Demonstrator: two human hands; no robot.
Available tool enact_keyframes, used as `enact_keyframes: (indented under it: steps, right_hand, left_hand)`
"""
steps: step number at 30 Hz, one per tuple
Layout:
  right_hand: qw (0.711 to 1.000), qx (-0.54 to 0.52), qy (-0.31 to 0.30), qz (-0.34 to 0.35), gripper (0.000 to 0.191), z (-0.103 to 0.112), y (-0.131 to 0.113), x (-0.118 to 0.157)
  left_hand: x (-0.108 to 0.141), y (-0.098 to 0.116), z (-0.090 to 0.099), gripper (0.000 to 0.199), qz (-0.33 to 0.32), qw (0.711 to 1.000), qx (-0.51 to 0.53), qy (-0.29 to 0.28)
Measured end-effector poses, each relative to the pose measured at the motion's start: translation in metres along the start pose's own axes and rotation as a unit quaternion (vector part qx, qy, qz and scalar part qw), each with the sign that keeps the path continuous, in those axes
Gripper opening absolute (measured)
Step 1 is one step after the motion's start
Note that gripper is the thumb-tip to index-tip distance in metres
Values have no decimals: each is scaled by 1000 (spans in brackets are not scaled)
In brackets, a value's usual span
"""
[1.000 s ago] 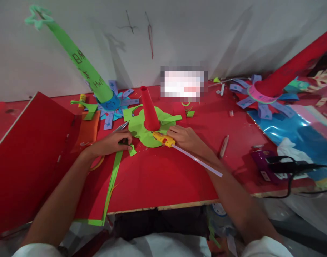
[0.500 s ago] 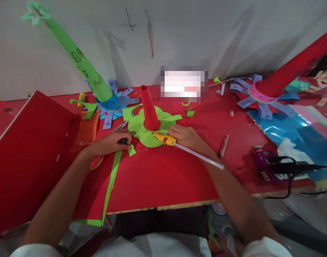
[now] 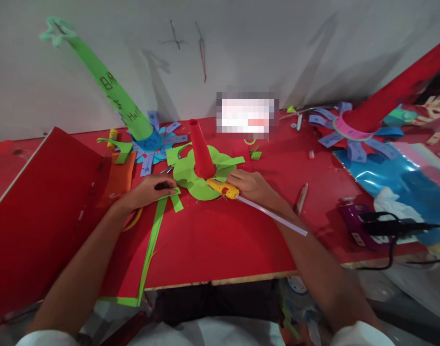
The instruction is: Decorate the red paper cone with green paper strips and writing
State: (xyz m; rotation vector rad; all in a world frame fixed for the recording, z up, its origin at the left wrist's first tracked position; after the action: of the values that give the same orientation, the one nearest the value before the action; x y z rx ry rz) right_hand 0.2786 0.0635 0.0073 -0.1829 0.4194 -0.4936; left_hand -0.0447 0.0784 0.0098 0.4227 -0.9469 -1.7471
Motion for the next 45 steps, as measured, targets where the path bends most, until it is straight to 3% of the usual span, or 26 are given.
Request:
enact_keyframes:
  steps: [4, 9, 13, 20, 25, 32, 35, 39, 42, 45]
  right_hand:
    - [1000, -6, 3, -4, 46, 2, -2, -2]
    - [1000, -13, 5, -3, 43, 0, 1, 0]
    - [1000, -10, 6, 7, 47, -1, 2, 0]
    - [1000, -2, -6, -1, 51, 0, 0, -2]
    - [1000, -4, -8, -6, 48, -2, 2, -1]
    - [1000, -16, 7, -10, 54, -1, 2, 1]
    - [1000, -18, 2, -8, 51, 1, 0, 0]
    - [1000, -9, -4, -9, 48, 4, -2, -1]
    - [1000, 0, -1, -13, 45, 3, -1, -2]
    - [1000, 4, 6, -8, 43, 1, -2, -3]
  left_hand:
    - [1, 4, -6, 28, -22, 998, -1, 54]
    - [6, 16, -18, 25, -22, 991, 83, 105]
    - [9, 23, -23, 15, -48, 990, 42, 129]
    - [8, 17, -18, 14, -62, 986, -3, 153]
    - [7, 17, -18, 25, -60, 985, 3, 161]
    - [7, 18, -20, 13, -65, 977, 6, 204]
    - [8, 23, -19, 15, -63, 973, -11, 221]
    - [14, 39, -17, 20, -93, 952, -36, 288]
    - [15, 48, -20, 27, -49, 937, -33, 344]
    - [7, 56, -32, 32, -14, 943, -10, 331]
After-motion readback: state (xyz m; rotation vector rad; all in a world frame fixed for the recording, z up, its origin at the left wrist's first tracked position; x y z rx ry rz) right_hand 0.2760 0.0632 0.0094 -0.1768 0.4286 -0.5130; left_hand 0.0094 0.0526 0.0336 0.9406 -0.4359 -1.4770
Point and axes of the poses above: each hand's wrist, its own x-axis away from the middle knuckle, its own z-axis out of the back of the hand, y = z × x, the point moved 4 cm from there along -x, towards the middle knuckle, and after that the axes turned 11 degrees about z, right-handed, at the moved point
